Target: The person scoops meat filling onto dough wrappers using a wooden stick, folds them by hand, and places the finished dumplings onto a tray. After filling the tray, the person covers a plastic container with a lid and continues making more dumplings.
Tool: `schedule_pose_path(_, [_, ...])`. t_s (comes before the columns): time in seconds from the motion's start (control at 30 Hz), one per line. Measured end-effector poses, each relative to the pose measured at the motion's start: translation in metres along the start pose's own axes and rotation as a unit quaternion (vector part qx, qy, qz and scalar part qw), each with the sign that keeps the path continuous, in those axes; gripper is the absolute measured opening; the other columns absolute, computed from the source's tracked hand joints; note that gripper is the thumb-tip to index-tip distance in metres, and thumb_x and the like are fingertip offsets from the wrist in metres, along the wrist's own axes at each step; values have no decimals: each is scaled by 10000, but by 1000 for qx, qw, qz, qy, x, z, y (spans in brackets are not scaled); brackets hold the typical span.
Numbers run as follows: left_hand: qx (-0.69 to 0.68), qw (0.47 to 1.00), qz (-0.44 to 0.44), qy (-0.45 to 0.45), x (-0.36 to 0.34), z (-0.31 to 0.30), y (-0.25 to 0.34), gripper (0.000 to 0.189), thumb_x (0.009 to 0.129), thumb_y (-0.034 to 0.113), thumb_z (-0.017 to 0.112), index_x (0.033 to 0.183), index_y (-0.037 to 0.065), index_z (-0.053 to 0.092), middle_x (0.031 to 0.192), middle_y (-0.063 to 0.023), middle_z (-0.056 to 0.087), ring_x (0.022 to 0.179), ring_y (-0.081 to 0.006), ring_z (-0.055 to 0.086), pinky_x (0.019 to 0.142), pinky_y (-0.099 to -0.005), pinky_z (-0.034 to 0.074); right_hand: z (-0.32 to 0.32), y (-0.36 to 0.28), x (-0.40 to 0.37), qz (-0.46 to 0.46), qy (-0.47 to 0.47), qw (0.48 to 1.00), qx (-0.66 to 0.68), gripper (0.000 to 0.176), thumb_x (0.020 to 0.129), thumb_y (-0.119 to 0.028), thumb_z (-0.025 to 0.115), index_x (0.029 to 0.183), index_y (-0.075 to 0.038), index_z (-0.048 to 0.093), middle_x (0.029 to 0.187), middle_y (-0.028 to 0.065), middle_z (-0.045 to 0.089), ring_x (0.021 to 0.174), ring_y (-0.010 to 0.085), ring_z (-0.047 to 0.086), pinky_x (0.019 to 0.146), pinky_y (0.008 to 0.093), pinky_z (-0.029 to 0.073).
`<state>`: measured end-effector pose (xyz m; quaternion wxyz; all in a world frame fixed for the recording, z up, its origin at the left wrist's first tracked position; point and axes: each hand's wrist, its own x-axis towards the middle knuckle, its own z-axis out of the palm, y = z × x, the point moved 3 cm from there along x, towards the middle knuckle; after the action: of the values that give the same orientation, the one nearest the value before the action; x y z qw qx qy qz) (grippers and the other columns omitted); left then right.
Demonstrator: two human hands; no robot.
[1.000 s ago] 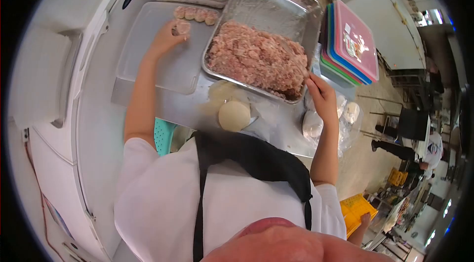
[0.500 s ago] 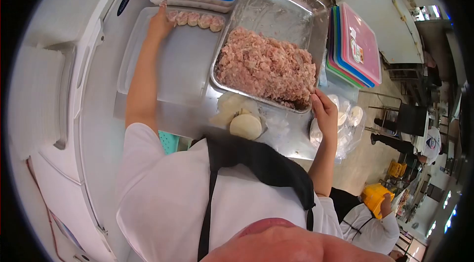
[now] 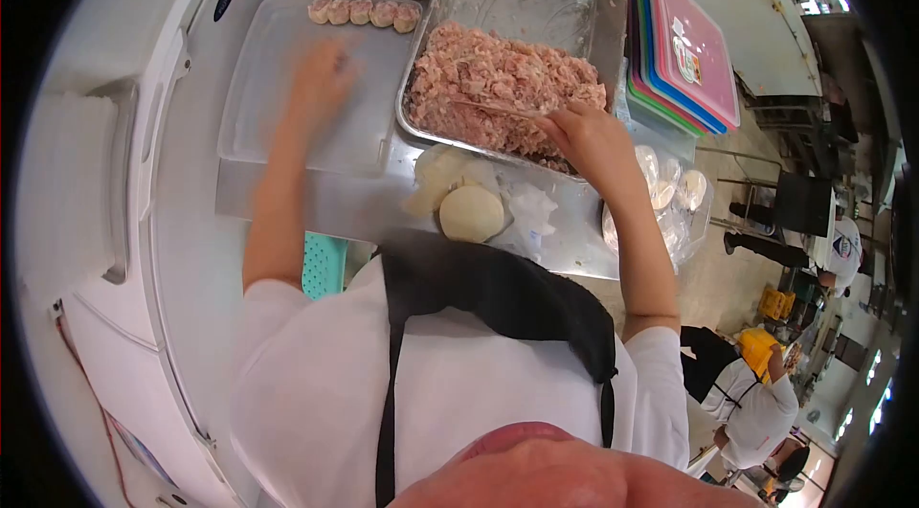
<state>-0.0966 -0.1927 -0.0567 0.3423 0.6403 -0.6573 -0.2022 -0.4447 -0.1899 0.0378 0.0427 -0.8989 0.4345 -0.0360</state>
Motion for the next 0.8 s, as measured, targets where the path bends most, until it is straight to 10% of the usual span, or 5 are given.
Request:
schedule_pose_path(0.1, [-275, 941, -4, -197, -72, 46, 59, 245, 807, 130, 627, 1032, 32, 625, 994, -116, 623, 874, -257, 609, 790, -337, 481, -9, -15, 26, -35, -10, 996, -81, 216, 872, -245, 557, 802, -67, 658, 763, 119, 625, 734, 321, 632, 624, 424, 507])
schedule_pose_path(0.27, [-1, 966, 227, -123, -113, 120, 70, 195, 797, 142, 628, 975, 71, 663, 1062, -106, 611, 1009, -288, 564, 848, -372, 469, 22, -47, 47, -130, 20, 986, -106, 147, 794, -169, 563, 785, -68, 670, 764, 131, 634, 728, 301, 655, 601, 419, 521])
schedule_pose_path(0.57, [-151, 989, 7, 1, -134, 101, 52, 196, 861, 169, 607, 992, 28, 645, 1018, -131, 649, 959, -274, 612, 845, -379, 484, 63, -51, 15, -127, 16, 992, -21, 199, 795, -171, 558, 705, -37, 675, 698, 159, 641, 689, 299, 655, 595, 407, 518])
schedule_pose_path(0.73, [-685, 678, -263, 54, -133, 87, 49, 267, 922, 186, 566, 1122, 9, 566, 1080, -74, 626, 967, -182, 618, 852, -324, 498, 81, -16, 2, -11, -47, 970, 236, 302, 880, -283, 536, 743, -50, 671, 731, 180, 635, 733, 327, 639, 648, 417, 501])
schedule_pose_path(0.8, [-614, 755, -218, 79, -130, 77, 52, 297, 934, 187, 545, 1171, 9, 529, 1103, -83, 617, 973, -184, 619, 862, -315, 499, 64, -7, -3, -25, -12, 982, 188, 295, 876, -291, 542, 752, -57, 672, 728, 173, 638, 726, 322, 644, 635, 423, 504])
